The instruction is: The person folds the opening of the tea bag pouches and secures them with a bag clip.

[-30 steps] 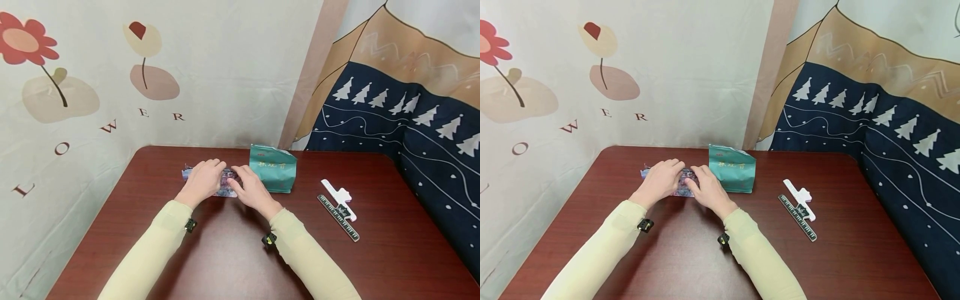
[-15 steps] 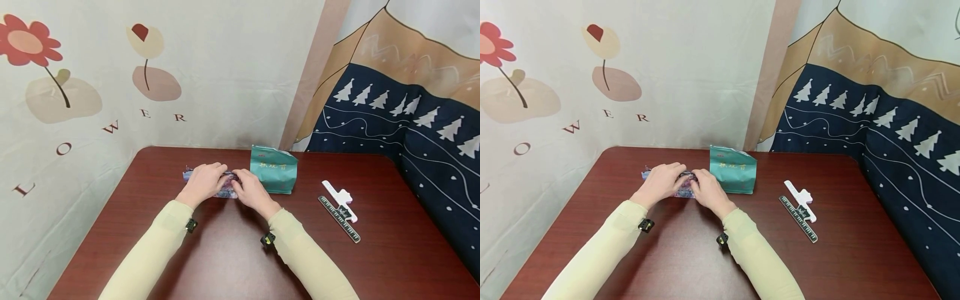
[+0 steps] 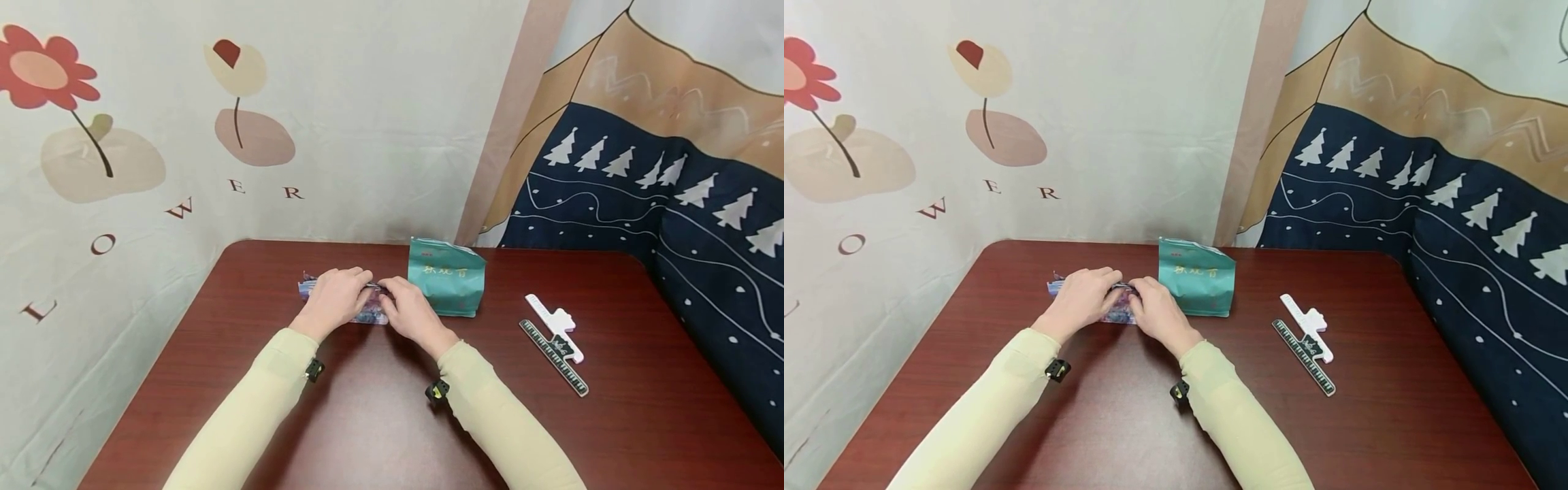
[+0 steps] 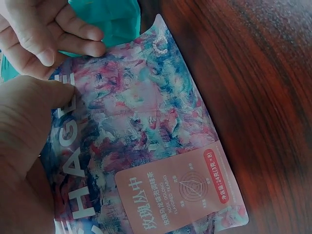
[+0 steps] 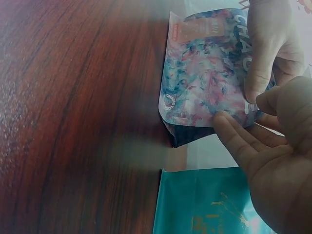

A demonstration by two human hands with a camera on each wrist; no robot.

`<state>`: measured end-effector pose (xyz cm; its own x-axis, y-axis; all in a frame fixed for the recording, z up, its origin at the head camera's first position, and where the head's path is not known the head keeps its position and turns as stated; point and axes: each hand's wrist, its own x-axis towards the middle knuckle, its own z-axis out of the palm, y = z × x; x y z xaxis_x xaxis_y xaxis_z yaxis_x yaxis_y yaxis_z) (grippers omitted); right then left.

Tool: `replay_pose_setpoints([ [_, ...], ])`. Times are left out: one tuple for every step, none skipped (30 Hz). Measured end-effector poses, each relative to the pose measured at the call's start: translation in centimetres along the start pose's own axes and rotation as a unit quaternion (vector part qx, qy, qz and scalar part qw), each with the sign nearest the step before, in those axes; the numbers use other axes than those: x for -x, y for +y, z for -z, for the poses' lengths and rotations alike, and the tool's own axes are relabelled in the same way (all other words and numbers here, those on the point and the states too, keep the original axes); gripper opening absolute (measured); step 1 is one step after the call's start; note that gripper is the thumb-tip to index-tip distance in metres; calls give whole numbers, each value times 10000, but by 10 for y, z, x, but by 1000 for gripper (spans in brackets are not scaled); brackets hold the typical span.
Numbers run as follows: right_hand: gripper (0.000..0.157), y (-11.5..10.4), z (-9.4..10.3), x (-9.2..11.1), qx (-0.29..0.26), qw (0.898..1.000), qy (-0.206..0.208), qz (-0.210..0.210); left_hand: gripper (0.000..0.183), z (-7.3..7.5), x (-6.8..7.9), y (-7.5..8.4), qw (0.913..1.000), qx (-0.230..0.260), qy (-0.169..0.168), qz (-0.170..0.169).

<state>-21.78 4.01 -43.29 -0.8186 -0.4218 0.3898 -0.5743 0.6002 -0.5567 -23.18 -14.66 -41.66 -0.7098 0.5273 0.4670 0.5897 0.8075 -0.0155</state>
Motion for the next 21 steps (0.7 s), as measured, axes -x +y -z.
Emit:
replay_pose_setpoints([
  [22,0,0,0,9,10000,5,19,18,0,0,0,10000,10,-48,8],
  [22,0,0,-1,21,10000,22,51,18,1,0,-1,9999,30,-95,18],
  [22,1,0,-1,31,10000,26,65,16,2,0,-1,9999,49,-141,23],
  [22,1,0,-1,32,10000,32,78,15,3,-1,-1,9998,94,-191,22],
  [22,1,0,-1,33,10000,43,79,14,4,-1,-2,9996,128,-244,25],
  [21,1,-1,-1,33,9999,54,81,12,5,-1,-2,9994,177,-306,29],
  [20,1,-1,-1,36,9999,69,84,10,7,-1,-3,9990,236,-369,30],
  [20,1,-1,-1,48,9999,88,87,8,9,-1,-3,9986,300,-440,44],
  [20,1,-1,-1,53,9999,94,77,6,11,-1,-4,9979,370,-534,66],
  [19,1,-1,-1,58,9999,112,81,5,12,-1,-4,9969,447,-634,88],
  [18,1,-1,-1,58,9999,127,75,4,14,-2,-5,9960,500,-734,105],
  [18,1,-2,-1,68,9998,144,73,4,16,-2,-6,9946,583,-848,134],
  [17,1,-2,-1,76,9998,160,74,6,17,-2,-6,9932,647,-954,165],
  [16,1,-2,-2,84,9998,173,83,8,18,-2,-6,9919,700,-1044,189],
  [16,0,-2,-2,89,9997,192,96,10,18,-3,-7,9906,736,-1131,208],
  [15,1,-2,-2,106,9997,210,102,12,19,-3,-7,9899,758,-1183,207],
  [14,1,-3,-2,128,9996,233,110,14,19,-4,-7,9891,781,-1229,215],
  [13,1,-3,-2,157,9995,254,132,16,20,-4,-7,9884,809,-1268,221],
  [13,1,-4,-2,196,9993,281,167,18,21,-4,-7,9882,823,-1274,210],
  [12,2,-4,-3,232,9991,294,185,19,21,-4,-7,9882,839,-1266,187],
  [12,2,-5,-3,257,9990,310,192,18,22,-3,-7,9882,860,-1253,172],
])
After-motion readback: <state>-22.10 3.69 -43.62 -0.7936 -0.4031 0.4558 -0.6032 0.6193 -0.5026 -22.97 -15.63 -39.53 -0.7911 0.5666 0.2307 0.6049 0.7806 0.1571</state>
